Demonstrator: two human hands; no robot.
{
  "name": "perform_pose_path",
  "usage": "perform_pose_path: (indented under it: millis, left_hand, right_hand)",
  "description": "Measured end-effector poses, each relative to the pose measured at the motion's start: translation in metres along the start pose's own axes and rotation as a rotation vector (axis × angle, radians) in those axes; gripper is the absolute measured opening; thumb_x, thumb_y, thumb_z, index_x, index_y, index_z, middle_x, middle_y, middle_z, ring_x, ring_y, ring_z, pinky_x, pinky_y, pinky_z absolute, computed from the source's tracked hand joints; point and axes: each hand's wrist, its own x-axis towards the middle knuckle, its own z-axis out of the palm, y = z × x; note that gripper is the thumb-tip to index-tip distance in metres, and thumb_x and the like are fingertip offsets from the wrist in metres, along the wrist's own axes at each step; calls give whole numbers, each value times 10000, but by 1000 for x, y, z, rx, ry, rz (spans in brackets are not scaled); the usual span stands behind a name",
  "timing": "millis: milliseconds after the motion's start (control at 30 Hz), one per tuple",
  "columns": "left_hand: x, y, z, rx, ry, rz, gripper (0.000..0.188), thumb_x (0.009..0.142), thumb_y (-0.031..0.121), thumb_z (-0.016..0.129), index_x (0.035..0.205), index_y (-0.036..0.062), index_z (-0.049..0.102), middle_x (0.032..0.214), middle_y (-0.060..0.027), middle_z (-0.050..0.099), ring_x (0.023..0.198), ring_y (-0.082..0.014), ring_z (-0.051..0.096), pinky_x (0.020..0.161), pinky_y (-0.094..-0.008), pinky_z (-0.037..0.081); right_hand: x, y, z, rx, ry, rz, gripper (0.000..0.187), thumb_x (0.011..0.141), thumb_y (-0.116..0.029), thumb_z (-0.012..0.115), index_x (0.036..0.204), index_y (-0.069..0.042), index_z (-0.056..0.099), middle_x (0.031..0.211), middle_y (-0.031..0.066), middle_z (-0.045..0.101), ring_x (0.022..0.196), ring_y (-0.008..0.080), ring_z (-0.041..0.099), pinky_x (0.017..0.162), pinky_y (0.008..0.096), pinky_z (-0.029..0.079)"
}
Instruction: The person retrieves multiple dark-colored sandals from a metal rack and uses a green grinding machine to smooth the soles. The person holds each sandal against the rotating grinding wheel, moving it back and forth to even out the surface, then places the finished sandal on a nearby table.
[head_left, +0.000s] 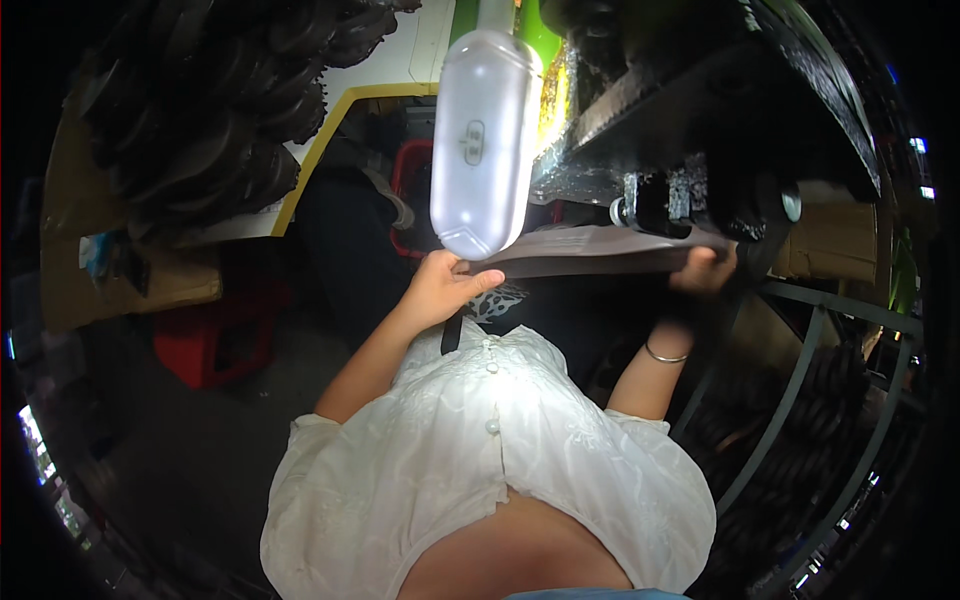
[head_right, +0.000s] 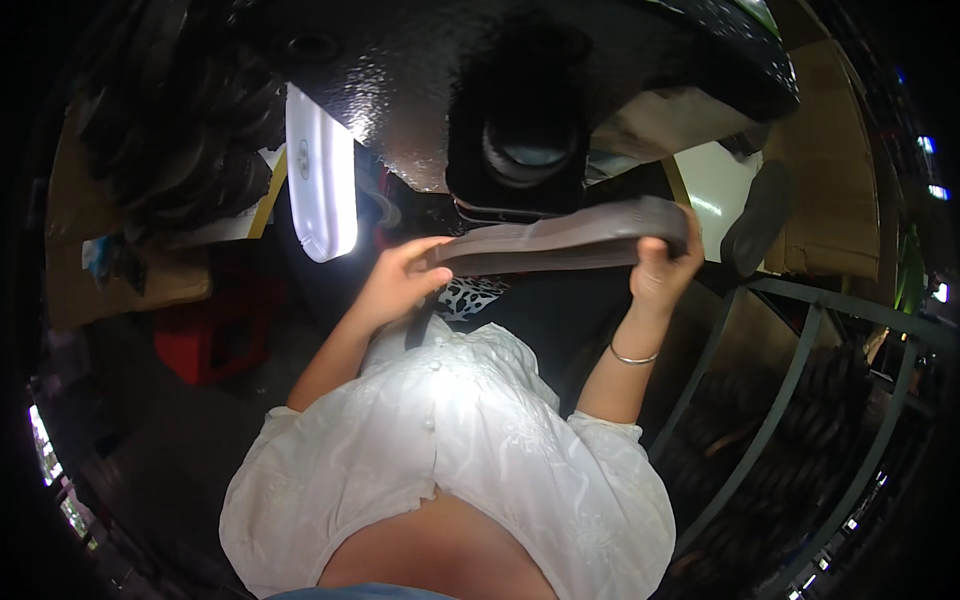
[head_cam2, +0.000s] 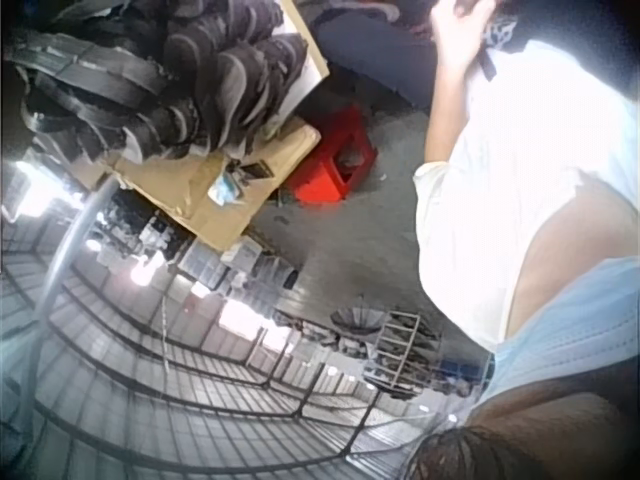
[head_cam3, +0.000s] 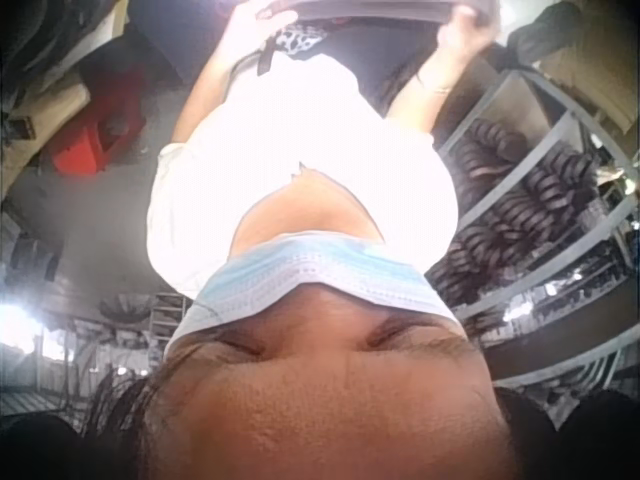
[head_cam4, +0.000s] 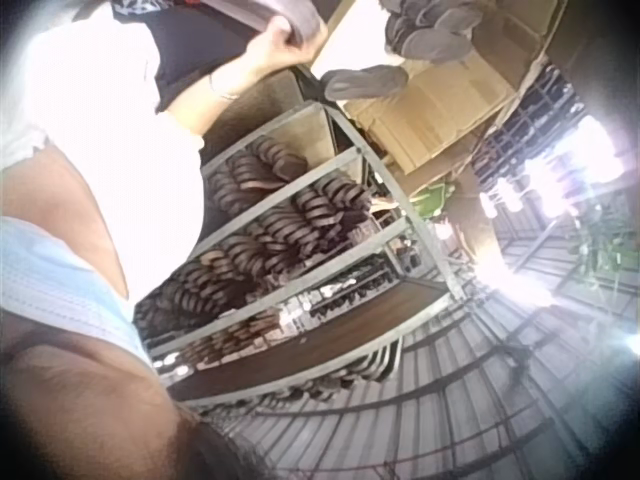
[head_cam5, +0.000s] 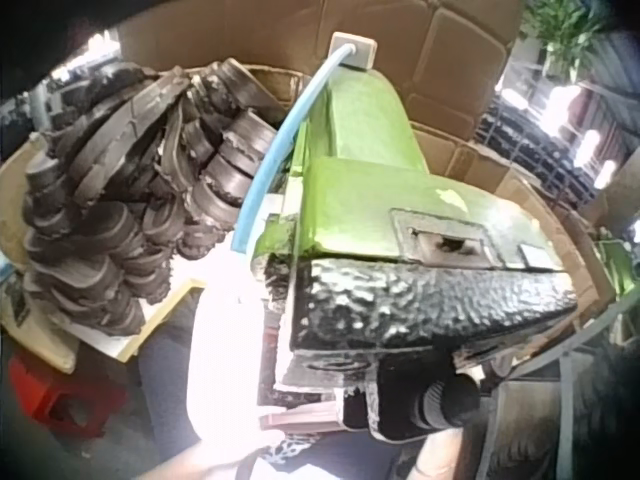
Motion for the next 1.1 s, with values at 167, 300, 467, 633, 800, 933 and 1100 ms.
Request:
perform_pose_path:
  millis: [167, 300, 467, 633, 800, 933, 1100]
  left_hand:
    - [6, 16, 20, -82, 23, 140, 230, 895, 169, 579, 1068, 38, 653, 785, 2, 583, 685, -53, 492, 585, -205, 396]
    - [8, 4, 37, 180, 181, 398, 117, 866, 81, 585, 894, -16, 644, 765, -82, 589, 682, -125, 567, 639, -236, 451]
    - [20, -19, 34, 247, 100, 95, 129, 885, 96, 535, 911, -31, 539, 747, -88, 565, 630, -133, 541, 577, -275, 450]
    - [20, -14, 33, -208, -204, 238, 452, 895, 217, 547, 1271, 13, 402, 1152, -164, 535, 1015, -231, 551, 862, -354, 443]
    - [24, 10, 47, 224, -139, 335, 422, 768, 80, 675, 1167, 28, 546, 1012, -151, 603, 869, -247, 627, 724, -313, 493]
    - [30, 22, 57, 460, 150, 588, 439, 729, 56, 708, 1137, 6, 553, 978, -152, 602, 823, -266, 639, 709, -301, 506]
    - [31, 34, 57, 379, 131, 567, 692, 712, 166, 755, 1306, 50, 422, 1165, -160, 526, 970, -266, 600, 808, -345, 501]
  right_hand:
    - [-10, -7, -18, -35, 181, -128, 760, 609, -644, 684, 892, 39, 506, 783, 89, 574, 688, 163, 589, 619, 255, 496]
    - [-17, -28, -4, -125, 168, -248, 699, 586, -576, 749, 878, 24, 539, 745, 107, 617, 658, 171, 618, 597, 252, 501]
    - [-8, -63, 6, 328, -398, -125, 635, 475, -364, 885, 870, 36, 588, 746, 120, 634, 669, 216, 652, 579, 254, 512]
    - [14, -76, -4, -54, -247, -138, 575, 493, -370, 891, 838, -4, 613, 745, 31, 611, 663, 90, 565, 599, 205, 425]
    - [9, -17, 32, 198, 254, 73, 674, 743, -333, 749, 1200, 9, 389, 1076, 63, 495, 897, 110, 521, 787, 233, 422]
    - [-48, 32, 84, 6, -178, 117, 1265, 614, -345, 807, 1413, -16, -117, 1423, 207, 119, 1315, 293, 183, 1070, 402, 214]
    - [2, 50, 101, -336, -35, 39, 1087, 620, -291, 810, 1405, 20, 125, 1312, 259, 331, 1234, 348, 354, 1024, 416, 311]
